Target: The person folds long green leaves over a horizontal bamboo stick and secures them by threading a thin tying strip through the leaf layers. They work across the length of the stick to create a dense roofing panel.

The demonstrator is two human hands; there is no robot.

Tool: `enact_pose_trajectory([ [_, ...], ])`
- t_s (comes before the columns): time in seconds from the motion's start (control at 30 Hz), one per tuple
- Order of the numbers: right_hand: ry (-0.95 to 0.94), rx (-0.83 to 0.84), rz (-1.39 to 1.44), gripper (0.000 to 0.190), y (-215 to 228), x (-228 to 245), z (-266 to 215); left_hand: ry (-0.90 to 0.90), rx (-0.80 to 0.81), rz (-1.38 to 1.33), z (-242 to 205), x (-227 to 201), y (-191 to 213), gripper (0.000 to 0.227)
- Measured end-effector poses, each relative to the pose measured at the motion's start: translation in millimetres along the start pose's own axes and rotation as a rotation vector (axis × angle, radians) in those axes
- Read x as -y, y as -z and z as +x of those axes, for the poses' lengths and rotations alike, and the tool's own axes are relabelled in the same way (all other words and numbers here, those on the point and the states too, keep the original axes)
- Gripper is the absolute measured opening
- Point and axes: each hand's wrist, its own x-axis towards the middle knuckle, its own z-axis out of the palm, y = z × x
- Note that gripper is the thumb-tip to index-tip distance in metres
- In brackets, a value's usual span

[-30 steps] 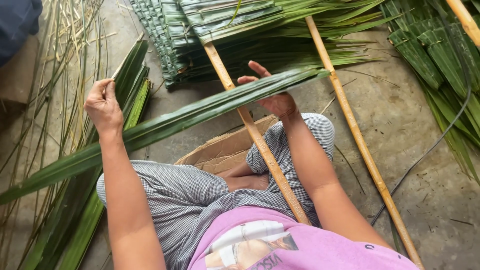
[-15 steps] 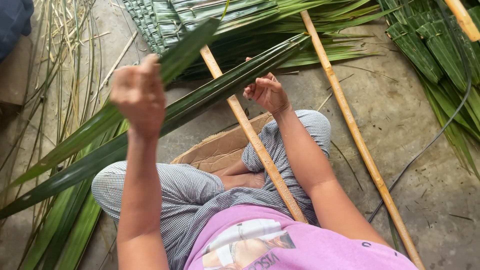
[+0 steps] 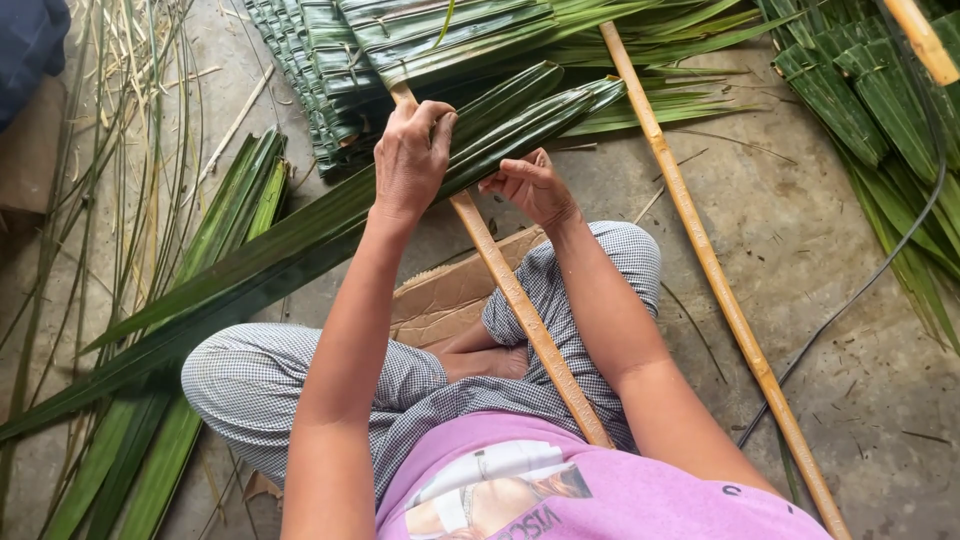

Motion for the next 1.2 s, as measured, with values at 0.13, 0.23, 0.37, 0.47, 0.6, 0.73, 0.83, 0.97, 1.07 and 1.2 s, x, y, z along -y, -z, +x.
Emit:
enact_pose_trajectory([
  [0.13, -0.010, -0.005, -0.008, 0.016, -30.8, 13.9, -3.6, 0.013, 0.008, -0.061, -3.2, 11.4, -6.9, 0.010],
  [0.23, 0.000, -0.018, -0.023, 0.013, -34.6, 14.8, -3.7, 0.025, 0.016, -0.089, -8.5, 25.1, -4.2, 0.019],
  [0.37, 0.014, -0.035, -0.034, 0.012, -26.1, 11.1, -2.0, -0.020, -0.008, -0.049, -19.3, 33.3, 23.2, 0.027],
  [0.47, 0.009, -0.061, -0.046, 0.012, -7.8, 4.2, -0.2, -0.037, 0.016, -0.011, -35.3, 40.5, 46.6, 0.034],
  [0.6, -0.008, -0.032, -0.044, 0.017, 10.5, -3.3, 3.3, -0.057, 0.123, 0.102, -59.6, 49.8, 61.3, 0.060],
  [0.73, -0.024, 0.017, -0.038, 0.018, 21.9, -7.2, -0.4, 0.051, 0.238, 0.109, -65.0, 40.5, 79.2, 0.095],
  [0.83, -0.017, 0.069, -0.047, 0.016, 33.9, -7.4, -1.6, 0.140, 0.275, 0.050, -61.7, 43.7, 86.2, 0.104],
  [0.97, -0.026, 0.113, -0.071, 0.024, 19.3, -1.2, -4.5, 0.176, 0.278, 0.062, -59.4, 60.1, 84.1, 0.099],
  [1.07, -0.027, 0.107, -0.050, 0.039, 35.7, -9.1, -4.6, 0.161, 0.234, 0.079, -58.4, 77.0, 75.5, 0.091],
  [1.2, -0.067, 0.214, -0.047, 0.046, -44.7, 34.1, -13.7, 0.063, 0.150, 0.255, -52.6, 73.7, 75.3, 0.081],
])
